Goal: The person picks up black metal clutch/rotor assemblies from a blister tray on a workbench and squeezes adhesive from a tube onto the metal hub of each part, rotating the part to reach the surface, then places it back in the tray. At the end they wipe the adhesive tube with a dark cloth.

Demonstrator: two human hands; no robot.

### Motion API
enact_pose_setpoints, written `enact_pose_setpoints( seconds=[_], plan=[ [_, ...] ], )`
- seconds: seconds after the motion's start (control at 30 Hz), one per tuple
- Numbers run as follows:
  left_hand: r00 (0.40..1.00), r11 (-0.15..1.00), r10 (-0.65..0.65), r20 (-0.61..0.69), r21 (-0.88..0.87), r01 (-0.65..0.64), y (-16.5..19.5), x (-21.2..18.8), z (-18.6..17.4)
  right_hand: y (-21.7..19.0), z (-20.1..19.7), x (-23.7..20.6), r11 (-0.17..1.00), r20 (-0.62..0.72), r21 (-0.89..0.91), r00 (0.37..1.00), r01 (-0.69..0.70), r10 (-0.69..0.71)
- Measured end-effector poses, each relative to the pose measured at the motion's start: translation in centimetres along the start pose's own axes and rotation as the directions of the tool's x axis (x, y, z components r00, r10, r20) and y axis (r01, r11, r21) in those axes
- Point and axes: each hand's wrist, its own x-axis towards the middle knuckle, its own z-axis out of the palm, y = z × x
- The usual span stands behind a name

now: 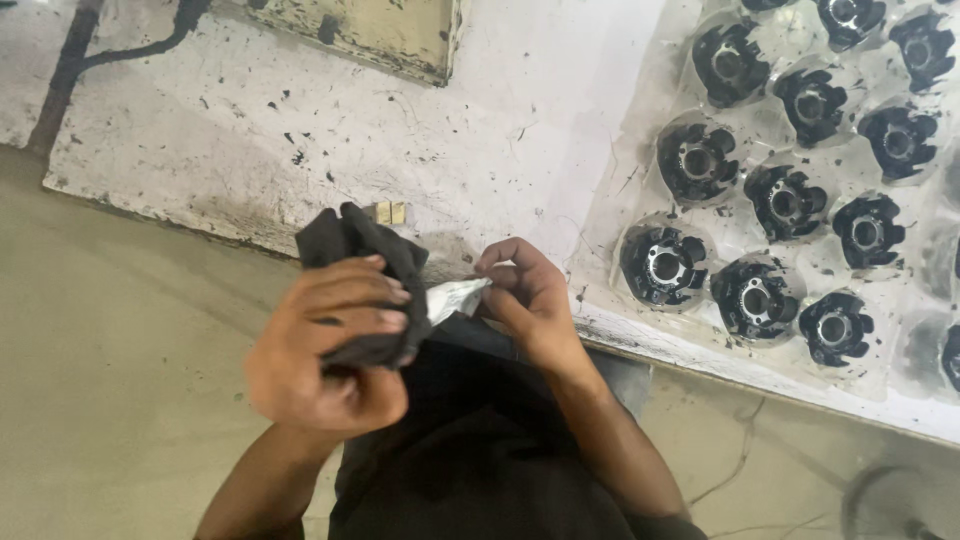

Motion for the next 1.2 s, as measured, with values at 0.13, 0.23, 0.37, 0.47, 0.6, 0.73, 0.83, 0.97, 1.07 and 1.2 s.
enact_pose_setpoints(
  seconds=[0.13, 0.23, 0.37, 0.47, 0.6, 0.73, 0.83, 0.97, 1.07, 1.2],
  plan=[
    [0.972, 0.947, -0.235, 0.006, -0.222, 0.231, -1.1, -0.1, -0.9, -2.2, -1.0, -1.7, 0.983, 0.225, -0.183, 0.973, -0.004, 0.046],
    [0.943, 0.914, -0.322, 0.089, -0.229, 0.334, -1.1, -0.3, -0.9, -3.3, -0.4, -1.7, 0.906, 0.264, -0.424, 0.956, -0.001, 0.124],
    [0.910, 0.873, -0.395, 0.129, -0.255, 0.415, -1.0, -0.7, -0.1, -3.5, 0.2, -1.4, 0.865, 0.245, -0.501, 0.955, -0.021, 0.165],
    [0.906, 0.854, -0.409, 0.111, -0.304, 0.423, -1.4, -1.0, 0.0, -2.9, 0.0, -1.8, 0.866, 0.228, -0.488, 0.941, -0.110, 0.248],
    [0.893, 0.838, -0.433, 0.122, -0.309, 0.449, -1.8, -1.4, -0.1, -1.6, 0.0, -2.3, 0.918, 0.228, -0.364, 0.940, -0.159, 0.254],
    [0.905, 0.864, -0.406, 0.127, -0.269, 0.426, -2.0, -1.6, -0.1, -1.5, 0.6, -2.3, 0.935, 0.261, -0.301, 0.928, -0.185, 0.267],
    [0.881, 0.810, -0.459, 0.114, -0.353, 0.467, -1.9, -1.8, -0.4, -2.4, 0.4, -2.6, 0.871, 0.352, -0.489, 0.923, 0.040, 0.155],
    [0.875, 0.798, -0.465, 0.133, -0.366, 0.479, -2.1, -2.2, -0.7, -2.4, 0.3, -3.1, 0.679, 0.333, -0.693, 0.943, 0.243, 0.003],
    [0.863, 0.782, -0.486, 0.139, -0.372, 0.500, -2.1, -2.4, -0.5, -1.5, 0.2, -3.1, 0.768, 0.311, -0.587, 0.947, 0.255, -0.076],
    [0.861, 0.776, -0.490, 0.134, -0.383, 0.501, -2.2, -2.4, -0.2, -1.1, 0.3, -3.3, 0.866, 0.223, -0.492, 0.975, 0.088, 0.028]
  ],
)
